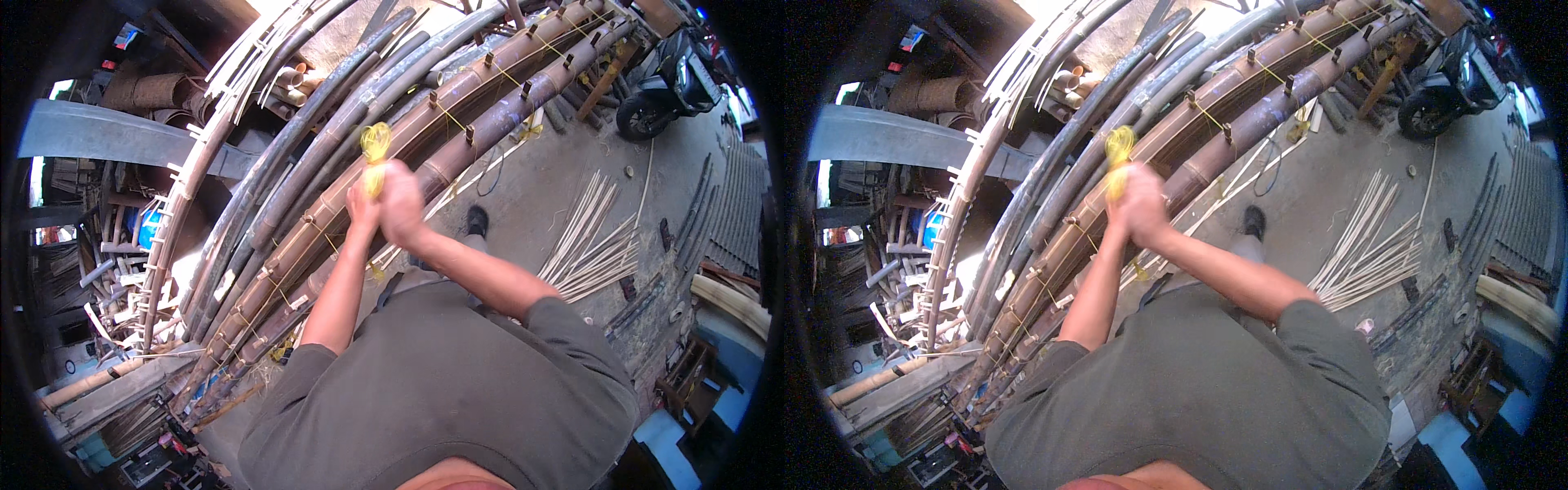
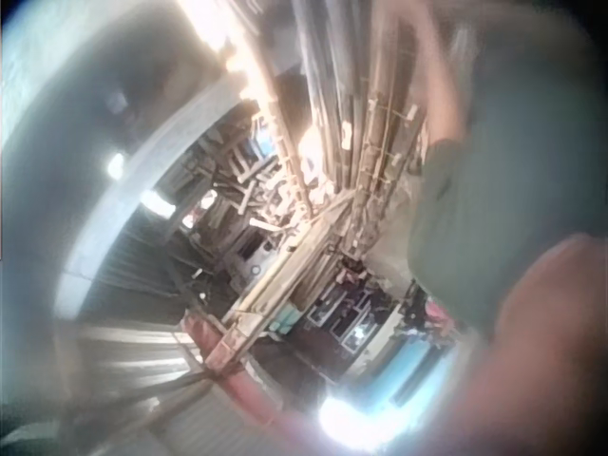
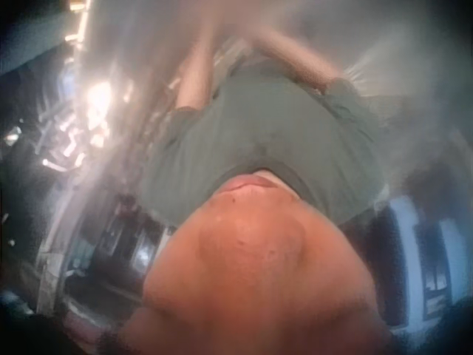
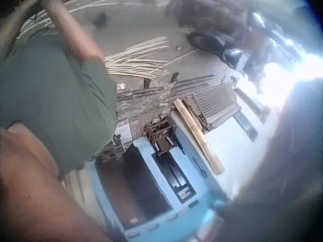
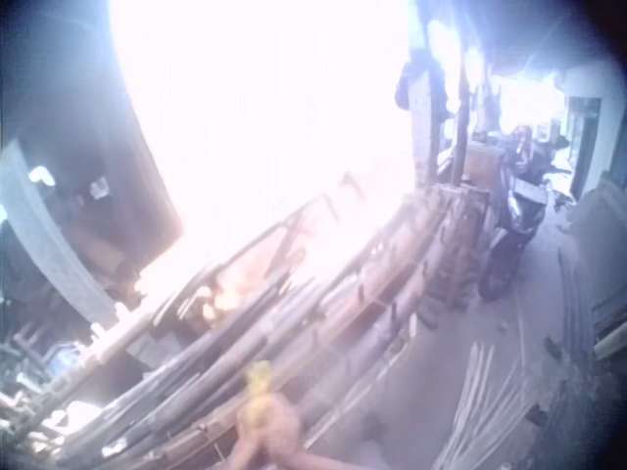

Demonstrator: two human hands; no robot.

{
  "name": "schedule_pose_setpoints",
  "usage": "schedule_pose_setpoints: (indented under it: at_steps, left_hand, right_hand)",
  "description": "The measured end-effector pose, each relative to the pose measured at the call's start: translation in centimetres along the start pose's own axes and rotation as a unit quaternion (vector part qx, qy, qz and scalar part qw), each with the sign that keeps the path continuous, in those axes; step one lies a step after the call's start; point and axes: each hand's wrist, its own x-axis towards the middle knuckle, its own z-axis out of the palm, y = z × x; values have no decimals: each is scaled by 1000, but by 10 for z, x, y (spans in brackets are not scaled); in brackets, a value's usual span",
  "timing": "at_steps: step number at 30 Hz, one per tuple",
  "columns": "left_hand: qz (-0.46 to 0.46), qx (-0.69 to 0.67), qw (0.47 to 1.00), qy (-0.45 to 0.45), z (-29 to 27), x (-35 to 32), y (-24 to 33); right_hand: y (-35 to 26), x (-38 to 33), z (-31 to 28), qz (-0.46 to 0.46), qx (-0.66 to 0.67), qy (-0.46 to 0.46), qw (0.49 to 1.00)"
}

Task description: The person repeatedly picks up thin bamboo sticks and ties them to a horizontal bamboo rack using yellow string. The person loops the string around the sticks and the rack, then pulls it tight to secure the sticks in place.

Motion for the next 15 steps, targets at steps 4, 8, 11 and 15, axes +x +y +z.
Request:
schedule_pose_setpoints:
  at_steps: [4,8,11,15]
  left_hand:
    - [72,-279,954,84,37,8,-45]
    - [-48,-133,990,17,5,8,-9]
    - [-57,-94,993,41,2,7,-21]
    - [-79,-94,992,32,4,8,-14]
  right_hand:
    - [-30,66,59,68,-570,-460,677]
    - [30,135,-8,20,-674,-355,647]
    - [-32,107,33,222,-167,-362,890]
    - [-72,26,-51,123,-392,-609,679]
